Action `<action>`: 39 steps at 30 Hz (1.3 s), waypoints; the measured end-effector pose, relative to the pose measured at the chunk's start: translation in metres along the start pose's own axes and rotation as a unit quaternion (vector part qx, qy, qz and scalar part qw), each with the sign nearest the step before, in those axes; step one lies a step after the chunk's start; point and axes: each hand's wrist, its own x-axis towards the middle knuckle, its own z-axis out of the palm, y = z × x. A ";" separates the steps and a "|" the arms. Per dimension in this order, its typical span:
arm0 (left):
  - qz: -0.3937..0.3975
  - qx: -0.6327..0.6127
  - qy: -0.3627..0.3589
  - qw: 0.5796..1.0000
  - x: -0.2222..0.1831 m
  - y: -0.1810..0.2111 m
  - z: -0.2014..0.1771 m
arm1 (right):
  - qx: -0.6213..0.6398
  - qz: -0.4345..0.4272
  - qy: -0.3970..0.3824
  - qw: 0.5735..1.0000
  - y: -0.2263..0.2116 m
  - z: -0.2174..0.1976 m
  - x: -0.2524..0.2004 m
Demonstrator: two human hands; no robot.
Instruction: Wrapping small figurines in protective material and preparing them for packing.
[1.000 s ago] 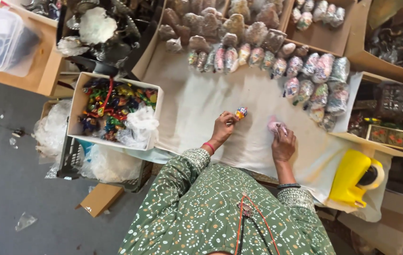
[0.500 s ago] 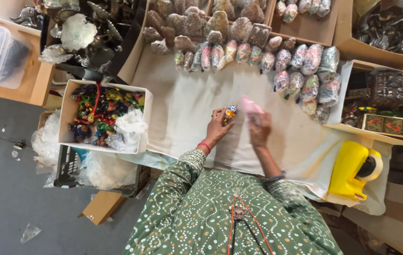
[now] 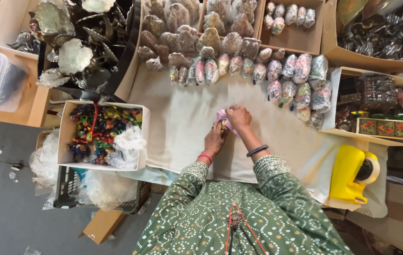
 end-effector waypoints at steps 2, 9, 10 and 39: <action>-0.007 0.007 -0.012 1.000 -0.001 -0.005 0.002 | 0.007 -0.053 0.042 0.998 -0.014 -0.017 -0.030; -0.043 0.004 -0.028 0.999 0.001 -0.029 0.028 | 0.052 -0.225 0.155 0.960 -0.025 -0.040 -0.091; -0.041 0.004 -0.027 0.999 0.005 -0.026 0.025 | 0.051 -0.226 0.158 0.960 -0.024 -0.037 -0.081; -0.014 -0.017 0.009 1.000 0.006 0.002 -0.002 | 0.180 -0.004 0.173 0.968 0.065 -0.018 -0.083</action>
